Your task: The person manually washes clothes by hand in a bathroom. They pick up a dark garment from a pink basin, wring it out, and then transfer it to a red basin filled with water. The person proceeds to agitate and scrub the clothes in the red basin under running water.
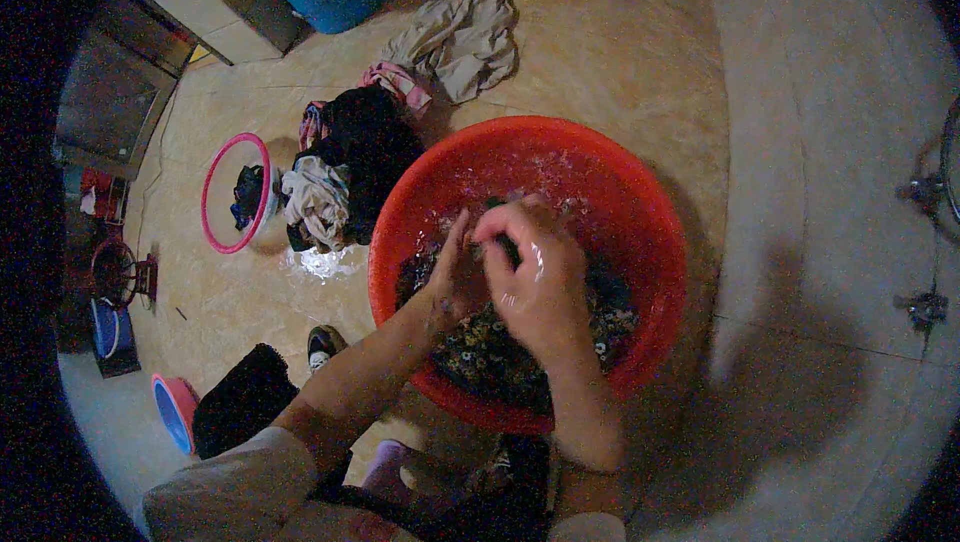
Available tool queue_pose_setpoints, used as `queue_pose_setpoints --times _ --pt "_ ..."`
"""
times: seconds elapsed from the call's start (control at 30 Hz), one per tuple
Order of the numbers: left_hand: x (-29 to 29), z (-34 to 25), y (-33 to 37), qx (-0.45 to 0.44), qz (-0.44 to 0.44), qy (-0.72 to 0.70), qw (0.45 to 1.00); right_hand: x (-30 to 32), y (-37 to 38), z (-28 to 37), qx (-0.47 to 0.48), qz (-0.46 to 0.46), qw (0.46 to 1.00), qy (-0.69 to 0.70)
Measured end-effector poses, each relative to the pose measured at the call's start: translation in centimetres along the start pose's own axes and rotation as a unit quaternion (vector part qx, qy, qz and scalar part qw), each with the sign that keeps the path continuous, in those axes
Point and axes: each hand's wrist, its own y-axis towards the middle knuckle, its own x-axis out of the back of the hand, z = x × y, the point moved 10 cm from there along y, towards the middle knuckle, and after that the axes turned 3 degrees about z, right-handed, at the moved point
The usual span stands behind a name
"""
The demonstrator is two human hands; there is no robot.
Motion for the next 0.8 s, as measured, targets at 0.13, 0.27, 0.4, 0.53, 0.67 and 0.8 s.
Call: queue_pose_setpoints --times 0.13,0.27,0.4,0.53,0.67,0.8 --pt "-6.3 -3.4 0.4 -0.05 -0.012 -0.035 0.998 1.1 -1.1 7.0 0.05 0.012 0.997 0.064" --pt "-11.6 -5.5 1.7 -0.083 0.241 0.083 0.964 -4.1 -3.2 5.1 0.069 0.023 0.997 0.019" --pt "-9.3 -5.7 1.4 -0.135 0.154 0.08 0.975 -7.1 -5.3 4.3 0.166 -0.033 0.965 -0.2" --pt "-4.8 -5.9 -0.2 -0.171 -0.024 0.105 0.979 -5.4 -2.1 1.8 0.155 -0.047 0.961 -0.224" --pt "-7.2 -4.7 -2.9 -0.1 -0.123 0.185 0.97 1.1 1.1 -10.7 -0.085 -0.117 0.975 -0.17" --pt "-8.9 -9.9 -5.1 -0.251 -0.037 0.282 0.925 4.4 -3.2 -20.3 -0.225 -0.158 0.961 -0.026"
